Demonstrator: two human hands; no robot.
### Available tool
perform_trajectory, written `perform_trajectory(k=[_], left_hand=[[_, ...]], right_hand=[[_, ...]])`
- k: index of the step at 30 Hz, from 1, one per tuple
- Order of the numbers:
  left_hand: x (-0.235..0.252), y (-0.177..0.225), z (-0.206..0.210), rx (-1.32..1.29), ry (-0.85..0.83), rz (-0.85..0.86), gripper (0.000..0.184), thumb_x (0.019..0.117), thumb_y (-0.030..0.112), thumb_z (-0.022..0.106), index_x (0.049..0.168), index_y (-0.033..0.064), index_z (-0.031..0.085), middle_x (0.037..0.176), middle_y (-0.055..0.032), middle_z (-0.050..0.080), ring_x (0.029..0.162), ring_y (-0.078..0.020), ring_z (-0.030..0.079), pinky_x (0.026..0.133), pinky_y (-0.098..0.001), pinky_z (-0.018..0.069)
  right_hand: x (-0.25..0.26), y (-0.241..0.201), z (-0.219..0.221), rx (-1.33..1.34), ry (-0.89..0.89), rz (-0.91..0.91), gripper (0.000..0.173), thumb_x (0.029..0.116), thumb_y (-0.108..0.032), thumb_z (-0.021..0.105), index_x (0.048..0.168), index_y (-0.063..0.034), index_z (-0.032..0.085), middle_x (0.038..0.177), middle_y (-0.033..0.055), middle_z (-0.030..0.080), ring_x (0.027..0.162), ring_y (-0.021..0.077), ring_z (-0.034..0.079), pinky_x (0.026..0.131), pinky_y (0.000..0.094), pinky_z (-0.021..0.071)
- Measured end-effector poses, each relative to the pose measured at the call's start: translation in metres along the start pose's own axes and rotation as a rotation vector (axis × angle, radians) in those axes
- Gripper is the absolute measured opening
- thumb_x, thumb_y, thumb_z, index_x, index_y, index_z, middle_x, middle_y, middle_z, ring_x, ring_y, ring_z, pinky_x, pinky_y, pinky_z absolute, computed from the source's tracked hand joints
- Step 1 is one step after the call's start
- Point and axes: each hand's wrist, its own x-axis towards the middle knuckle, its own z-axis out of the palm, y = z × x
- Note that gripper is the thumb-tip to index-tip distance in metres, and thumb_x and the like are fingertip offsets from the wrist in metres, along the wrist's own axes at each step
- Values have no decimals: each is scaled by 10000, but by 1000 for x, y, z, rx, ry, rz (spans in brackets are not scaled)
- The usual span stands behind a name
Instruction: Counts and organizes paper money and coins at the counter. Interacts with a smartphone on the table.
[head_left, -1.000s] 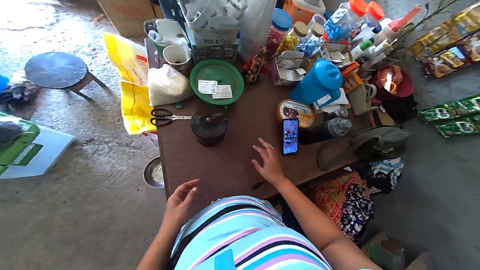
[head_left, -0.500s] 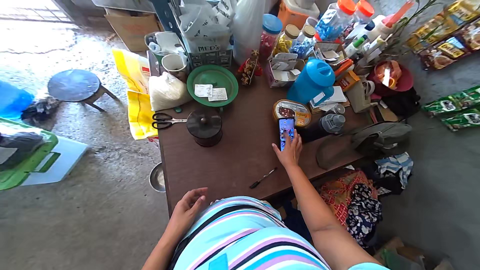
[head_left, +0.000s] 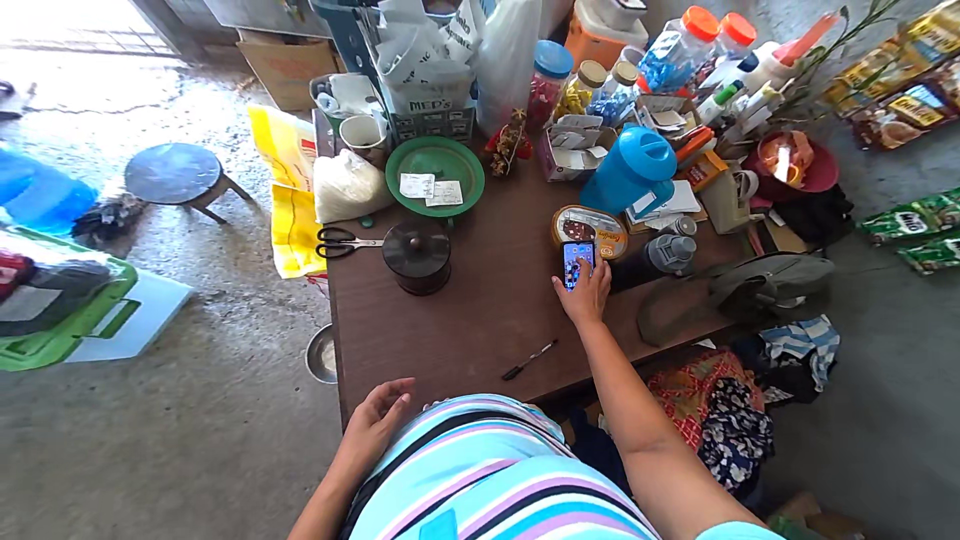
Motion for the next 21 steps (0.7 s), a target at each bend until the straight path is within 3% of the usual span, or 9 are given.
perform_trajectory(k=[7,15,21], left_hand=[[-3,1,0,4,6,-8,297,999,146,536,1254,28,630,1099,-37,693,854,-31,665,793,-201,552],[-3,-2,0,5,-1,-19,308,1003,167,532,1264,36,629,1134,-44,688,886,-56,674,821,-241,565],[-3,-2,0,11,11,-26,301,1005,155,531,1261,32,630,1127,-47,689,875,-54,670,809,-234,561]], right_hand=[[-3,9,5,29,78,-44,682,894,-439,746,1446,-86,557,1605,275,330,1491,498,275,1192,616,267],[-7,9,2,41,35,-33,697,885,-438,749,1440,-63,556,1625,271,298,1497,494,266,1188,628,270],[-9,7,8,13,25,-45,621,893,-446,738,1340,-32,617,1628,258,303,1498,479,276,1192,608,270]])
